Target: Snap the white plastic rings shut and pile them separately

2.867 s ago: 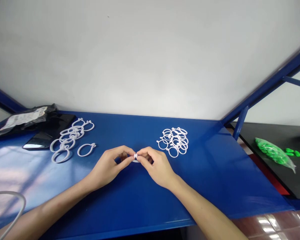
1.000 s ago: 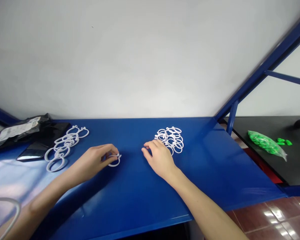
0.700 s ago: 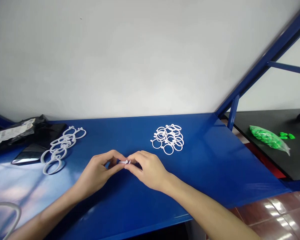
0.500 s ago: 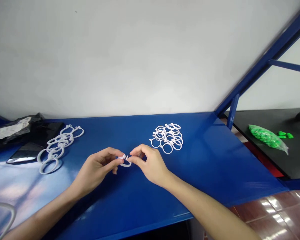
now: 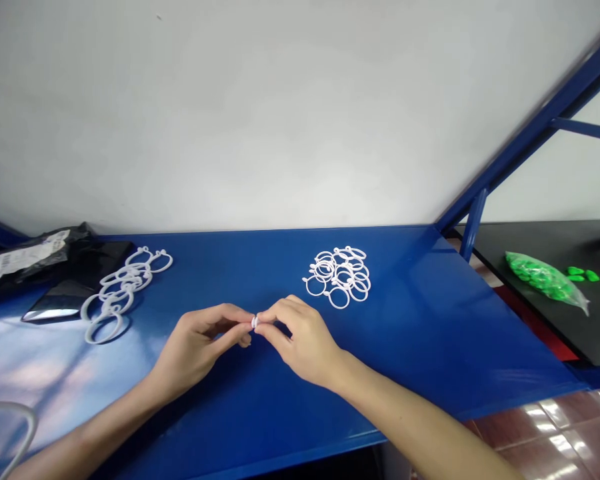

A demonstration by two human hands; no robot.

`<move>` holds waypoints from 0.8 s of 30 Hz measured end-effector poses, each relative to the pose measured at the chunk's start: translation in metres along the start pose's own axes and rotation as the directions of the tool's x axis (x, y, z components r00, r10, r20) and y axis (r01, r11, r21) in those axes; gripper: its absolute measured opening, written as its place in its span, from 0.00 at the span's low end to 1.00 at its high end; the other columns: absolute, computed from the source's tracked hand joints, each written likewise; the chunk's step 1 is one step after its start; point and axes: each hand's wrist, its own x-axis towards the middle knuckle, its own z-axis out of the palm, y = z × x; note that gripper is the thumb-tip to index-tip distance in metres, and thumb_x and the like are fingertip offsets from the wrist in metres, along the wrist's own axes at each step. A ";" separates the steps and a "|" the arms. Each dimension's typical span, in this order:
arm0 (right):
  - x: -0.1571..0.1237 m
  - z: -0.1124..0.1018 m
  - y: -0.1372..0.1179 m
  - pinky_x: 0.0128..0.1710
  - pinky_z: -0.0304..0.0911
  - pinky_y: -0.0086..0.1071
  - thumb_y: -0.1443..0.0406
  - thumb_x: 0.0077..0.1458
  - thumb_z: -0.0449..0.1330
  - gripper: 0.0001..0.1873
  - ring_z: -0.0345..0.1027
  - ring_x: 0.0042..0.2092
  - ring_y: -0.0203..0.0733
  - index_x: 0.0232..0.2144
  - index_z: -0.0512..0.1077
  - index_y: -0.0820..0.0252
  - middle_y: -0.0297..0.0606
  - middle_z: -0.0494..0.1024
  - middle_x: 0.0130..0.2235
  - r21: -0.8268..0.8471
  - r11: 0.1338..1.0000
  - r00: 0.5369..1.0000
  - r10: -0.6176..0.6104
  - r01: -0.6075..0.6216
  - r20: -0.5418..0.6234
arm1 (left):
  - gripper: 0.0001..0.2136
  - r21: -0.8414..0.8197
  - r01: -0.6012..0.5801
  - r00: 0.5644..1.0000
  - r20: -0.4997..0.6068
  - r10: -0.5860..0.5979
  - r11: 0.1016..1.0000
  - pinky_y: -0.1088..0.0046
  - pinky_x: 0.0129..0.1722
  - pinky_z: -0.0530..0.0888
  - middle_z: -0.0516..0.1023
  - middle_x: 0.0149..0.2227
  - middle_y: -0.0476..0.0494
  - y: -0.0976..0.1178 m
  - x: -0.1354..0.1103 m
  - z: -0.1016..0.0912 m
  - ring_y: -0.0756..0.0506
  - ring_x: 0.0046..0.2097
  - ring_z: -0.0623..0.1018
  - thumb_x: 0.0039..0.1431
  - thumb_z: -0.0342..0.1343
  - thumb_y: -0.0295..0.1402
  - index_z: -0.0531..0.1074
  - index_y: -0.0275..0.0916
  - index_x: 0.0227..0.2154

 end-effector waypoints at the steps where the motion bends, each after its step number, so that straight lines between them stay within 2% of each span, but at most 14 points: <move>1: -0.001 0.000 0.000 0.40 0.71 0.35 0.65 0.67 0.61 0.04 0.74 0.38 0.40 0.37 0.76 0.55 0.34 0.82 0.36 -0.007 1.000 1.000 -0.017 0.017 0.009 | 0.05 0.033 -0.039 0.999 -0.002 0.039 0.999 0.77 0.29 0.76 0.82 0.25 0.49 -0.001 -0.001 0.000 0.50 0.27 0.80 0.62 0.61 0.33 0.80 0.40 0.33; 6: -0.003 -0.001 0.001 0.41 0.70 0.37 0.65 0.71 0.56 0.10 0.72 0.38 0.41 0.37 0.75 0.56 0.37 0.81 0.37 -0.078 0.992 0.992 -0.095 0.102 0.087 | 0.05 0.176 -0.239 0.971 0.025 0.238 0.955 0.79 0.31 0.76 0.82 0.27 0.51 -0.008 -0.005 0.000 0.51 0.28 0.81 0.64 0.60 0.28 0.79 0.41 0.32; 10: -0.003 -0.002 0.005 0.40 0.70 0.37 0.65 0.72 0.53 0.12 0.72 0.38 0.43 0.36 0.75 0.57 0.39 0.81 0.36 -0.149 0.973 0.976 -0.153 0.175 0.152 | 0.04 0.255 -0.315 0.949 0.072 0.307 0.914 0.79 0.34 0.78 0.85 0.32 0.50 -0.013 -0.004 0.000 0.50 0.32 0.83 0.63 0.60 0.27 0.79 0.41 0.34; 15: 0.003 -0.002 0.008 0.42 0.71 0.37 0.63 0.69 0.58 0.07 0.73 0.40 0.43 0.38 0.75 0.56 0.37 0.82 0.37 -0.171 0.977 0.986 -0.109 0.129 0.123 | 0.05 0.339 -0.347 0.938 0.121 0.326 0.874 0.77 0.38 0.79 0.86 0.37 0.48 -0.013 0.002 -0.004 0.49 0.36 0.84 0.67 0.57 0.30 0.78 0.42 0.38; 18: 0.011 -0.011 0.013 0.44 0.70 0.38 0.64 0.68 0.60 0.04 0.74 0.41 0.44 0.39 0.76 0.56 0.37 0.83 0.38 -0.259 0.959 0.993 -0.108 0.118 0.052 | 0.08 0.485 -0.365 0.926 0.100 0.364 0.795 0.75 0.41 0.79 0.85 0.43 0.46 -0.014 0.007 -0.012 0.48 0.39 0.84 0.69 0.54 0.31 0.77 0.42 0.46; 20: 0.016 -0.024 0.021 0.45 0.70 0.40 0.64 0.67 0.60 0.04 0.74 0.42 0.46 0.39 0.76 0.55 0.39 0.83 0.39 -0.357 0.932 0.994 -0.092 0.068 -0.050 | 0.10 0.622 -0.308 0.930 0.036 0.366 0.720 0.73 0.44 0.79 0.84 0.46 0.44 -0.017 0.013 -0.025 0.47 0.41 0.84 0.70 0.52 0.34 0.77 0.42 0.47; 22: 0.021 -0.041 0.034 0.43 0.70 0.41 0.63 0.67 0.60 0.05 0.73 0.42 0.48 0.38 0.76 0.55 0.40 0.83 0.38 -0.469 0.883 0.982 -0.059 -0.033 -0.181 | 0.11 0.764 -0.164 0.950 -0.049 0.309 0.624 0.70 0.46 0.78 0.84 0.46 0.43 -0.019 0.021 -0.043 0.44 0.44 0.83 0.70 0.50 0.37 0.77 0.42 0.46; 24: 0.024 -0.057 0.049 0.44 0.70 0.44 0.62 0.66 0.60 0.06 0.72 0.44 0.52 0.38 0.76 0.55 0.41 0.82 0.37 -0.562 0.815 0.963 -0.018 -0.142 -0.269 | 0.14 0.873 0.004 0.968 -0.126 0.217 0.488 0.64 0.47 0.77 0.83 0.47 0.39 -0.022 0.028 -0.067 0.39 0.48 0.82 0.70 0.49 0.40 0.77 0.41 0.47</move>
